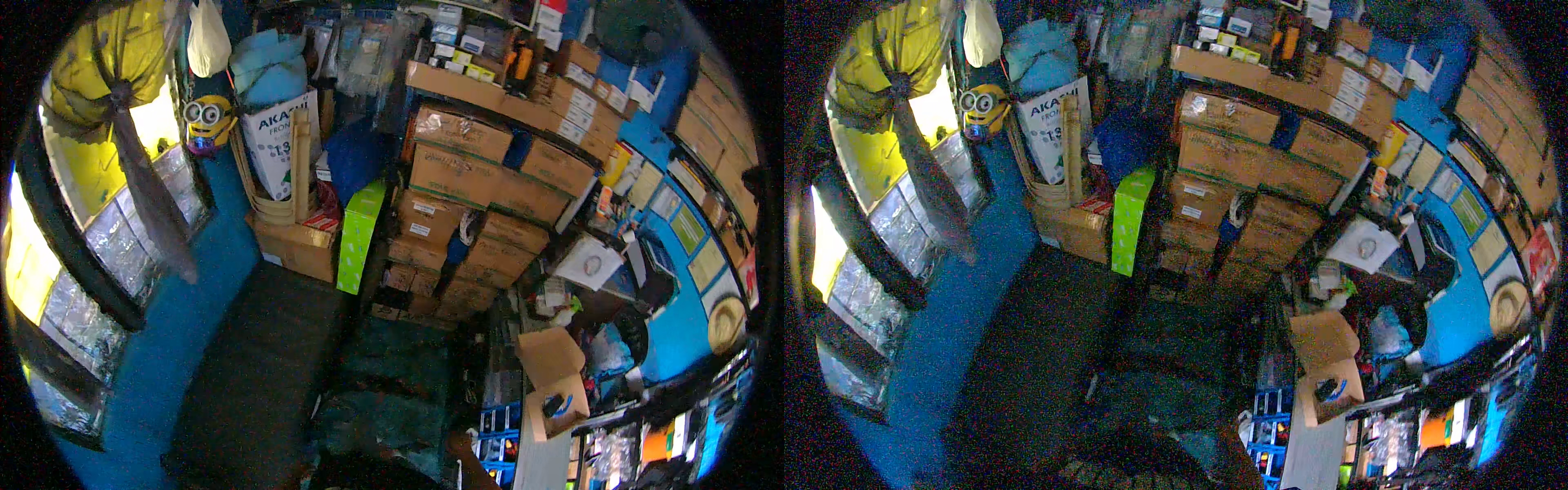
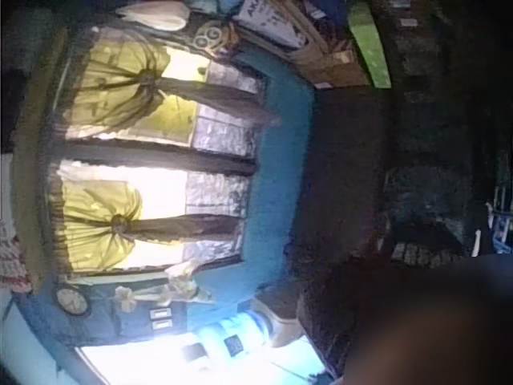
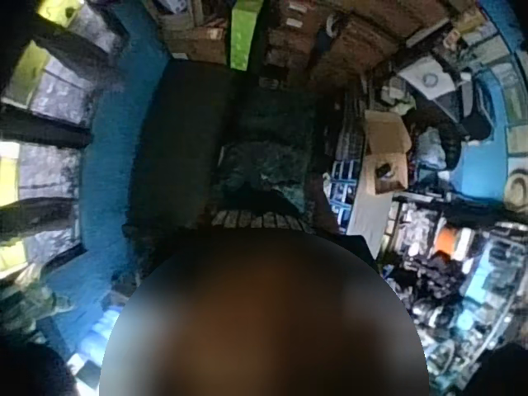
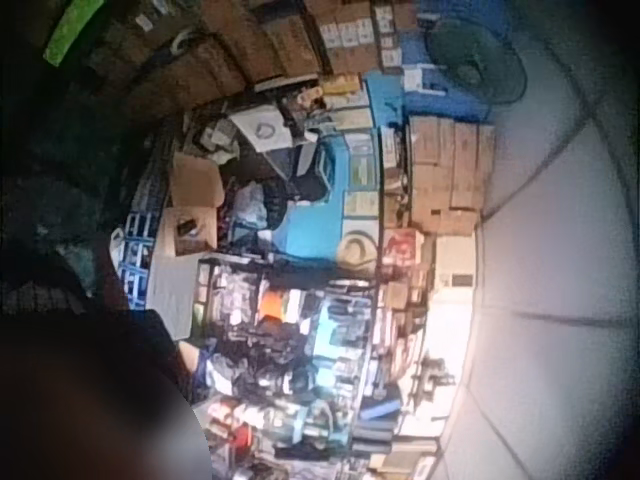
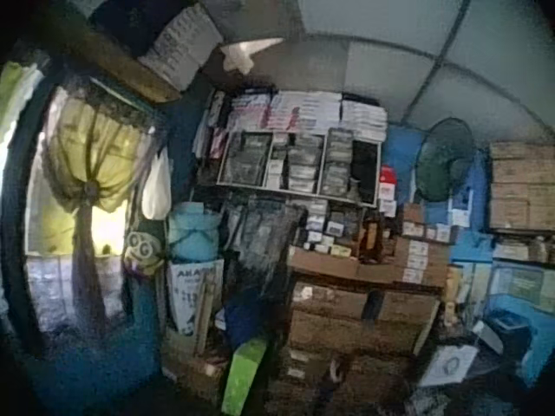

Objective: The person retrieves a package of zip ties from a shelf, opens it, and walks to a white van with its hood open. They then use the zip ties to secure and organize wires inside the engine bay.

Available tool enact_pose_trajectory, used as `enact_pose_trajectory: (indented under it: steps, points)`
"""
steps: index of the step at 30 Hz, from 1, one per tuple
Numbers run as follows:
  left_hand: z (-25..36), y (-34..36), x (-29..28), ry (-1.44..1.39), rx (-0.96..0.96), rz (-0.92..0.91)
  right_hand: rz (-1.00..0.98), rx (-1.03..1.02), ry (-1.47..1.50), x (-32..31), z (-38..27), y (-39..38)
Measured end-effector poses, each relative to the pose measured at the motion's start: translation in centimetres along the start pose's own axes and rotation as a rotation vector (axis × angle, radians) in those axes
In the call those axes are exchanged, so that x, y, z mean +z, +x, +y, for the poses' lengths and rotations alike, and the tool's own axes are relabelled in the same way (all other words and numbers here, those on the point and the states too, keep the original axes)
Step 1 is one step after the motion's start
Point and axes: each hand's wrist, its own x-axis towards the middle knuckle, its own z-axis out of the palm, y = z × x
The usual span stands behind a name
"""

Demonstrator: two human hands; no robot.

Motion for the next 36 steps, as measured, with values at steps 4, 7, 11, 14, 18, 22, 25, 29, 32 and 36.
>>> enact_pose_trajectory:
  steps: [4,7,11,14,18,22,25,29,32,36]
  points:
    - [10.0,3.9,1.8,-0.083,0.173,0.056,0.028,-0.174,-0.028,1.6,-10.2,5.7]
    - [26.0,6.8,3.5,-0.116,0.509,0.094,0.073,-0.223,-0.012,3.3,-14.5,7.5]
    - [56.6,3.7,5.4,-0.045,1.282,0.317,0.151,-0.16,-0.037,4.7,-15.7,7.2]
    - [76.9,-4.0,5.6,-0.322,1.632,0.07,0.204,-0.091,-0.07,4.9,-16.9,7.5]
    - [96.0,-13.5,5.4,-0.364,1.834,0.347,0.278,-0.064,-0.141,4.7,-20.8,9.2]
    - [109.3,-16.9,5.0,-0.728,1.681,0.263,0.317,-0.083,-0.183,4.6,-25.3,10.3]
    - [115.1,-16.2,2.9,-0.924,1.478,-0.526,0.33,-0.109,-0.208,4.4,-28.0,10.9]
    - [117.1,-16.9,1.7,-0.822,1.427,-0.648,0.334,-0.138,-0.24,4.3,-30.6,11.8]
    - [115.1,-19.1,0.4,-0.86,1.424,-0.682,0.331,-0.15,-0.259,4.2,-32.1,12.5]
    - [113.1,-22.4,-2.2,-1.091,1.458,-0.711,0.328,-0.165,-0.291,4.1,-33.7,13.5]
